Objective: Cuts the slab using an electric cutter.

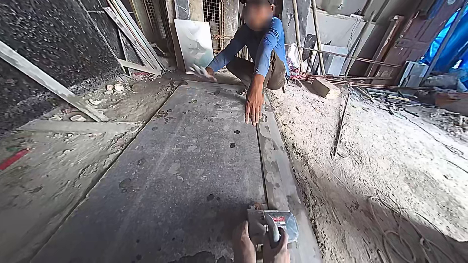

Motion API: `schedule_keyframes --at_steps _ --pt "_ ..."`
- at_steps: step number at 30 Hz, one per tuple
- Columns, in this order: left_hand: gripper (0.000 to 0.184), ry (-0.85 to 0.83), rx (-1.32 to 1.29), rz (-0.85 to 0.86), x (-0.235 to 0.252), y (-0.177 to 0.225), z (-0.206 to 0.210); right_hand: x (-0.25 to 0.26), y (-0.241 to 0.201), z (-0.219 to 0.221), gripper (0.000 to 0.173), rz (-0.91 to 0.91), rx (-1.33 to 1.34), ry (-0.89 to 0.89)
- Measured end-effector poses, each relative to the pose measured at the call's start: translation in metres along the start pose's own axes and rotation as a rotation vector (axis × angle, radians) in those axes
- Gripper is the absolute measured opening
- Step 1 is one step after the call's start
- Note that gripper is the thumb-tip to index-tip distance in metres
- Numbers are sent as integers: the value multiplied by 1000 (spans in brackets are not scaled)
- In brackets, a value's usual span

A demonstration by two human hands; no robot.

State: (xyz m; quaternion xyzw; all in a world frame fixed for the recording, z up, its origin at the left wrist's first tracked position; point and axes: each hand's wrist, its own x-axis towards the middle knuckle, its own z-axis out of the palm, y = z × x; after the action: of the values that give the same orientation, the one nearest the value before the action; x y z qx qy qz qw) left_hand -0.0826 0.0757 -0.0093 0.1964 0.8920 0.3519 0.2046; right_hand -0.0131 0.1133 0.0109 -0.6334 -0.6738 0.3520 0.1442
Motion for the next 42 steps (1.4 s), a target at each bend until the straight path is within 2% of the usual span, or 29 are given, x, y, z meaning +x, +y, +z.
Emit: schedule_keyframes --at_steps 6,14,17,20,23,25,27,30,33,35,38,40,42 --pt "39 0 9 -3 4 0 1 5 3 4 64 -16 -10 19" --pt "38 -16 28 -24 11 5 1 16 -3 3 65 12 -38 -51" --pt "36 2 15 -4 9 4 0 18 -5 -11 73 -12 -132 -202" --pt "34 120 -3 80 11 -4 10 32 4 -48 82 -233 -418 -476" --pt "43 -29 22 10 18 1 1 62 20 -109 73 -450 -623 -733" --pt "48 -66 20 -28 19 4 2 78 29 -164 66 -452 -750 -821" --pt "50 -52 35 -24 20 1 7 85 55 -213 66 -418 -855 -793" --pt "52 -57 75 -22 22 4 7 79 135 -253 69 -328 -897 -734" --pt "50 -58 82 -33 23 -3 12 51 231 -249 76 -203 -873 -773" --pt "50 -38 66 -16 25 -5 16 29 280 -238 84 -125 -856 -782" --pt "49 0 79 23 28 -5 14 7 317 -220 84 -116 -813 -746" --pt "48 -26 102 32 15 -17 16 -18 338 -222 74 -122 -782 -744" --pt "48 -12 119 -9 27 -7 17 -1 338 -226 60 -134 -776 -781"
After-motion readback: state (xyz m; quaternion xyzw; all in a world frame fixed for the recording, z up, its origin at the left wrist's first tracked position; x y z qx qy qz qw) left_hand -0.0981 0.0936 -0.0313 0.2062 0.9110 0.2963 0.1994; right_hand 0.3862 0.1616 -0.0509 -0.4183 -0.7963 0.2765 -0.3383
